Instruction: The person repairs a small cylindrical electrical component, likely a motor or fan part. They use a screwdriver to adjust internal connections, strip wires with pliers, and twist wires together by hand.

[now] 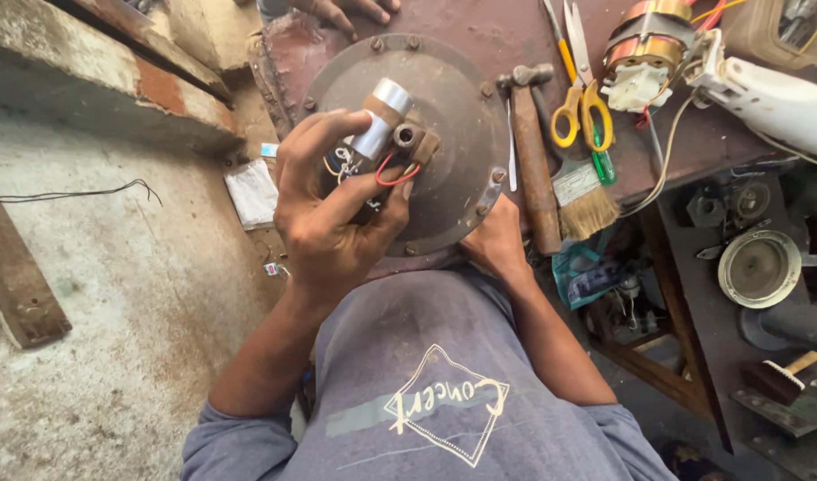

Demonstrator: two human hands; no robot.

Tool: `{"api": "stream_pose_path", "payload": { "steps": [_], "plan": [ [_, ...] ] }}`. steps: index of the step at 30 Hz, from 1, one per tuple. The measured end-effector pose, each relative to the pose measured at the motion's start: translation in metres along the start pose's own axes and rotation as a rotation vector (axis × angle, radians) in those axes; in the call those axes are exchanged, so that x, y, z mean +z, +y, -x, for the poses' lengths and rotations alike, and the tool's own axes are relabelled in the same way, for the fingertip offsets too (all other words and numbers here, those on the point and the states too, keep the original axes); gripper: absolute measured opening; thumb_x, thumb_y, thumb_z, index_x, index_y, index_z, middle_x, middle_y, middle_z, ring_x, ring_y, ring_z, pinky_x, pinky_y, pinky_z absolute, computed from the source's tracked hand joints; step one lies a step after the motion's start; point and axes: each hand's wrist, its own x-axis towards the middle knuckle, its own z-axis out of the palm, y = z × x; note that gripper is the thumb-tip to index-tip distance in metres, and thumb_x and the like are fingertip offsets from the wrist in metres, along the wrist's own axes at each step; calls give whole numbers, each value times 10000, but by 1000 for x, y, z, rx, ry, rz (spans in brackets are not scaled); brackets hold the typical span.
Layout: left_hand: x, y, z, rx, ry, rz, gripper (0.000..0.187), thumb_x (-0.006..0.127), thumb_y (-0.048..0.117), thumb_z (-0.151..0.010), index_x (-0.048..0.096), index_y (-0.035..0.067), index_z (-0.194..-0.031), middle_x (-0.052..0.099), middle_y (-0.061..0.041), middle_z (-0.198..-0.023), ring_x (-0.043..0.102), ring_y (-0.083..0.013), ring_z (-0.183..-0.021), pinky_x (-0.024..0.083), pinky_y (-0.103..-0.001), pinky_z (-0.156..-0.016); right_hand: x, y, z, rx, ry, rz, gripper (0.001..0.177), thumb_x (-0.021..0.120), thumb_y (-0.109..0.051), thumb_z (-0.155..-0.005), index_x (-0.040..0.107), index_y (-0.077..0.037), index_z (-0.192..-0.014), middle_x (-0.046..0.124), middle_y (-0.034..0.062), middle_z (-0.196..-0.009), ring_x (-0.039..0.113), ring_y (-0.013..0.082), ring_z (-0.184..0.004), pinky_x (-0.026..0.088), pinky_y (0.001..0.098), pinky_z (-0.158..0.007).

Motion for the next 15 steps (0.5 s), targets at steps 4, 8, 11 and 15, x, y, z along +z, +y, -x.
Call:
{"api": "stream_pose_path", "payload": {
  "steps": [4, 8, 11, 15],
  "plan": [
    [0, -2, 1, -9, -5, 31, 201, 881, 85, -863, 780, 69, -1036, 588, -119, -1393, 573, -317, -1300, 482, -418, -1126, -2, 16, 3, 463, -79, -577, 338, 716, -84, -858, 622, -31, -1178, 737, 107, -944, 718, 233, -767, 596, 351, -605],
    [-1, -2, 0, -20, -19, 19, 211, 879, 93, -839, 787, 77, -1028, 588, -134, -1391, 569, -326, -1307, 481, -427, -1113, -14, 34, 7, 547, -97, -933, 318, 551, -17, -893, 611, -21, -1205, 703, 99, -906, 668, 186, -658, 568, 311, -533],
    [0, 0, -2, -29, -15, 14, 209, 882, 96, -839, 794, 85, -1029, 584, -144, -1392, 565, -334, -1332, 479, -428, -1104, -31, 39, 8, 586, -50, -1162, 366, 511, 14, -838, 606, -27, -1189, 687, 106, -913, 657, 184, -632, 540, 296, -498],
    [-1, 2, -3, -41, -10, 22, 201, 885, 93, -848, 795, 83, -1028, 586, -139, -1398, 566, -323, -1341, 483, -418, -1112, -56, 27, 8, 486, 32, -1335, 357, 499, -7, -835, 613, -3, -1174, 687, 144, -913, 634, 184, -627, 481, 256, -482]
  ]
}}
